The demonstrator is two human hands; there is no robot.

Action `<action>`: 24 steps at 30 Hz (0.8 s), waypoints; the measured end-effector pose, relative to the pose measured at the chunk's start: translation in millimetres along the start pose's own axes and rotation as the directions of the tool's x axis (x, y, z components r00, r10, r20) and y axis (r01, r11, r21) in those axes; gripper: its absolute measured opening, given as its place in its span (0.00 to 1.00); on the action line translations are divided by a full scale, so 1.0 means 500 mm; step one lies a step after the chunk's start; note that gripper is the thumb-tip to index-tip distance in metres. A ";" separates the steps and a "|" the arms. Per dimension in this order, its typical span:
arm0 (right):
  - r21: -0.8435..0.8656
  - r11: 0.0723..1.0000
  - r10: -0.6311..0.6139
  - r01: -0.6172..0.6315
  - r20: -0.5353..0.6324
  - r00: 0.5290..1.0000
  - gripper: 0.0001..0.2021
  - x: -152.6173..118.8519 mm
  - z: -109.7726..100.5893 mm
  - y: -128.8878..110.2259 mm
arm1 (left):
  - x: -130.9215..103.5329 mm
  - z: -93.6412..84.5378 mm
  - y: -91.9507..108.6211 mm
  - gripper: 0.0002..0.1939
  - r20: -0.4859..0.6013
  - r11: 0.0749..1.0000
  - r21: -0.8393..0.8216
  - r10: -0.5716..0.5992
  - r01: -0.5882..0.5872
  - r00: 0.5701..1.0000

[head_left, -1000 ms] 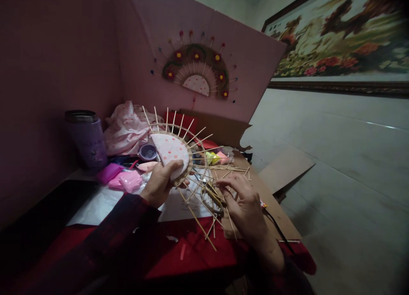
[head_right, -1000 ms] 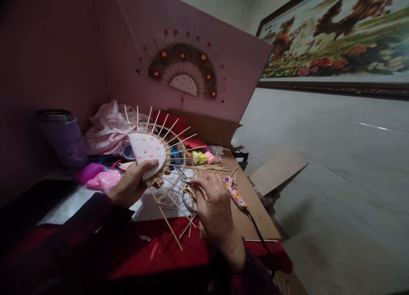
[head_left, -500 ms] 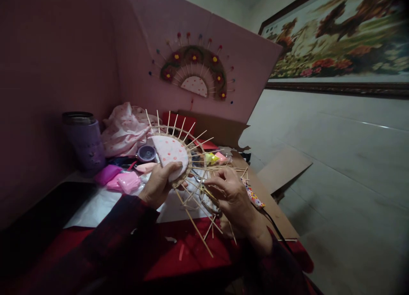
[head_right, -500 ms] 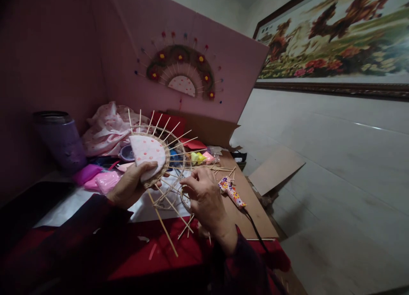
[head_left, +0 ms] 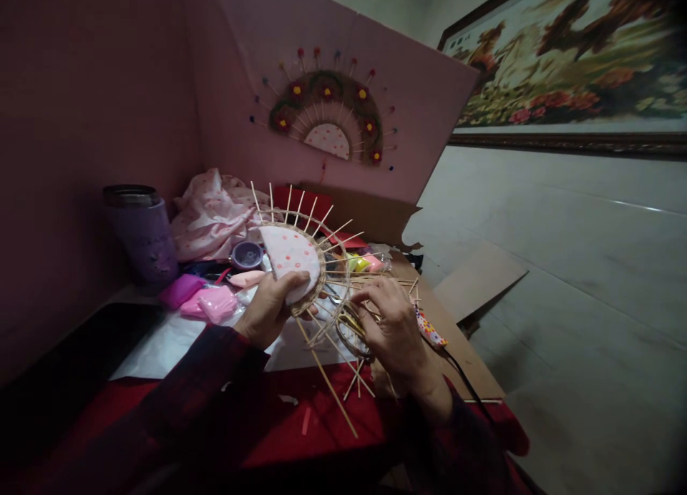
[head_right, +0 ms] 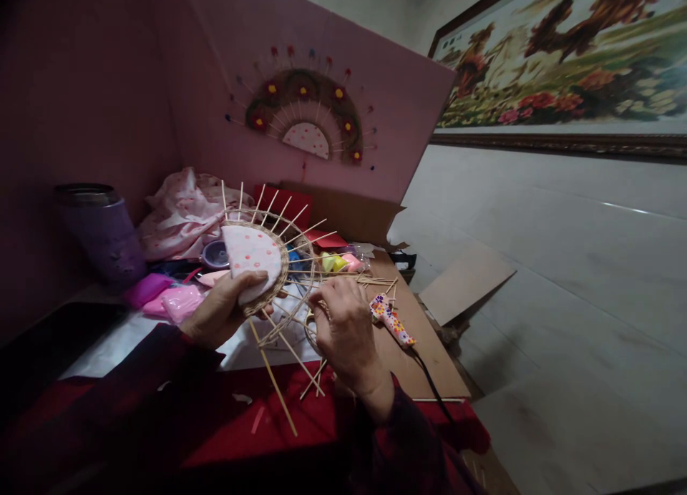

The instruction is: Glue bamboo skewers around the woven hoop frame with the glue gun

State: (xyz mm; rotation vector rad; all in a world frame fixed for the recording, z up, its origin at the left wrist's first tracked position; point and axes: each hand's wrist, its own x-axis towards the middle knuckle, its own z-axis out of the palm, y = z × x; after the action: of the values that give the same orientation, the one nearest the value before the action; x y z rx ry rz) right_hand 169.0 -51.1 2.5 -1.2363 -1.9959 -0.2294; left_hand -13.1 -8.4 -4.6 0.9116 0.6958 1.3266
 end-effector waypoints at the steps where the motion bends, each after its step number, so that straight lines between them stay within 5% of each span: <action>1: -0.001 1.000 0.007 -0.007 -0.012 1.000 0.04 -0.001 0.002 0.001 | 0.000 0.000 0.000 0.11 0.004 1.000 0.000 0.001 -0.001 1.000; 14: 0.004 0.997 0.076 -0.076 -0.065 0.995 0.04 -0.008 0.000 -0.001 | -0.003 -0.003 0.003 0.10 0.110 0.999 0.022 -0.042 0.040 0.993; 24: -0.001 0.993 0.120 -0.121 -0.080 0.990 0.04 -0.011 -0.002 -0.004 | -0.005 -0.003 0.010 0.09 0.184 0.963 -0.118 -0.217 0.240 0.959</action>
State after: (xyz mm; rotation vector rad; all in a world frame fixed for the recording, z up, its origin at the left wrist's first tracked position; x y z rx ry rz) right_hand 169.4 -56.4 0.2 -1.3262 -1.8470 -0.2215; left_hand -17.2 -10.8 -1.4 0.7944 0.5510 1.0641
